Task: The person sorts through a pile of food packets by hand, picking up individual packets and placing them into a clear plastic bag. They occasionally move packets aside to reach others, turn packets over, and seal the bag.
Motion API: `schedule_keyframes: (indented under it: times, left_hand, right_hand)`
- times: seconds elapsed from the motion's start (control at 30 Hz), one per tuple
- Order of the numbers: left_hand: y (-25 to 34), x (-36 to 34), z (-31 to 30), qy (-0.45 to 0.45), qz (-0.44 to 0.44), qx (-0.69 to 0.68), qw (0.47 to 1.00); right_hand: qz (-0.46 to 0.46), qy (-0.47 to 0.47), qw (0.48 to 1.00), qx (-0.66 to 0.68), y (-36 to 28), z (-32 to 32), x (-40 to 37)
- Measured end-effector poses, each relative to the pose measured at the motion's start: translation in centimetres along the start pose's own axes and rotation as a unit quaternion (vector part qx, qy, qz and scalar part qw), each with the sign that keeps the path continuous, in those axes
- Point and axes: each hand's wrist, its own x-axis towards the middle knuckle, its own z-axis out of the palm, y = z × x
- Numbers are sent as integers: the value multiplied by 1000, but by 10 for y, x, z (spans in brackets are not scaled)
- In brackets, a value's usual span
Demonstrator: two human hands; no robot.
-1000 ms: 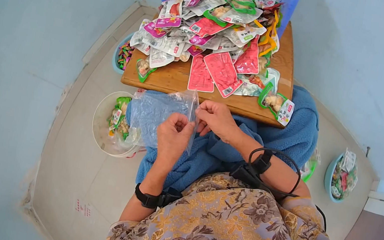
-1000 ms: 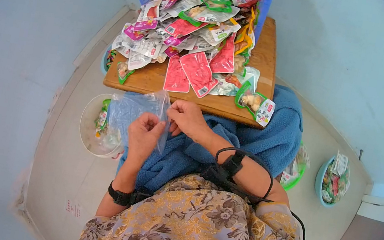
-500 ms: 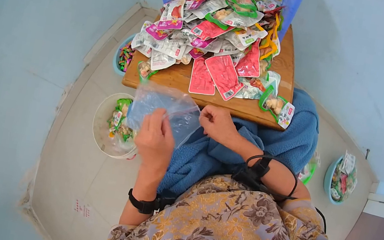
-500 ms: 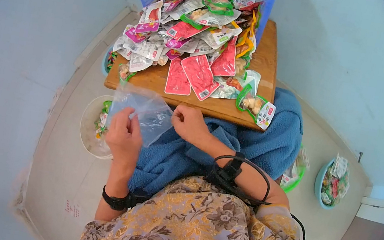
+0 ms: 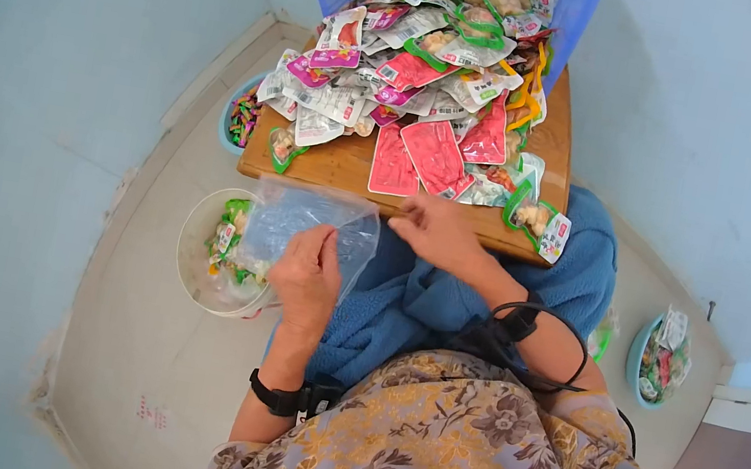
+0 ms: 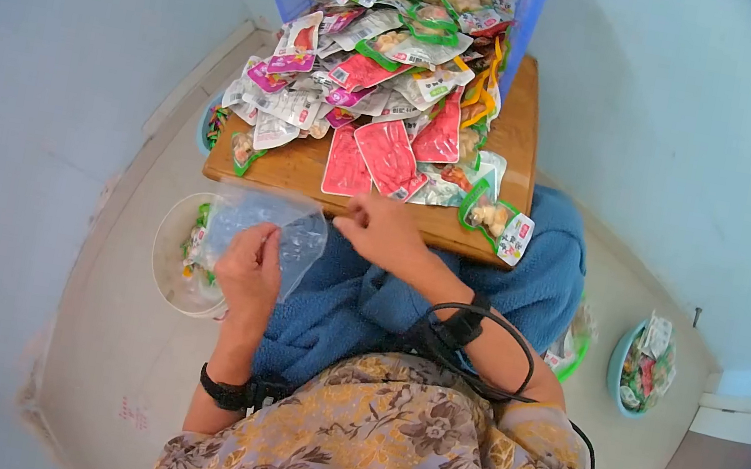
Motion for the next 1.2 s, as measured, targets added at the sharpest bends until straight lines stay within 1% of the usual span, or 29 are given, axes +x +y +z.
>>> schedule_keyframes:
  times: [0.03, 0.07, 0.1, 0.13, 0.2, 0.23, 0.3, 0.43, 0.63, 0.7, 0.73, 0.8, 0.83, 0.9, 0.93, 1.0, 1.03, 1.1, 1.13, 1.2]
  left_hand:
    - [-1, 0, 0, 1, -1, 0, 1000]
    - [-2, 1, 0, 2, -4, 5, 1000]
    - [-2, 1, 0, 2, -5, 11, 1000]
    - [-2, 1, 0, 2, -6, 10, 1000]
    - [0, 1, 3, 2, -19, 9, 1000]
    - [1, 1, 4, 2, -19, 9, 1000]
    - [2, 1, 6, -13, -27, 6, 1000]
    - [1, 0, 9, -11, -27, 11, 1000]
    - [1, 1, 12, -24, -37, -5, 999]
    - [2, 0, 13, -38, -51, -12, 998]
    - [2, 0, 13, -38, -52, -12, 998]
    - [2, 0, 15, -34, -43, -17, 998]
    - [3, 0, 16, -35, -43, -17, 998]
    - [5, 1, 17, -40, -45, -19, 998]
    - [5, 1, 17, -40, -45, -19, 998]
    - [4, 0, 20, -43, -45, -26, 998]
    - [4, 0, 21, -44, -45, -26, 998]
    - [3, 0, 25, -11, -36, -11, 999]
    - [2, -2, 27, -12, -36, -11, 999]
    - [-3, -3, 29, -18, -45, -8, 999]
  right_hand:
    - [-1, -1, 1000, -1, 0, -7, 3]
    - [-7, 81, 995, -63, 1, -14, 5]
    - [-14, 164, 979, -123, 4, -21, 8]
    - [-13, 164, 979, -124, 7, -27, 10]
    - [-2, 213, 935, -283, 13, -37, 13]
    - [-2, 213, 935, -284, 14, -39, 15]
    - [42, 182, 936, -297, 15, -41, 16]
    - [50, 173, 932, -314, 22, -38, 22]
    - [57, 177, 938, -291, 22, -41, 23]
    - [5, 173, 949, -263, 27, -39, 20]
    - [6, 172, 949, -264, 29, -37, 18]
    - [12, 163, 970, -179, 30, -32, 14]
    - [12, 163, 970, -179, 29, -31, 13]
    - [29, 142, 987, -74, 25, -31, 11]
    - [29, 142, 987, -74, 21, -30, 11]
    - [9, 170, 983, 70, 12, -27, 9]
    - [10, 169, 983, 71, 9, -26, 8]
    - [17, 143, 981, 129, 4, -27, 5]
    - [18, 143, 981, 130, -7, -31, 3]
    - [95, 68, 970, 215, -32, -43, -3]
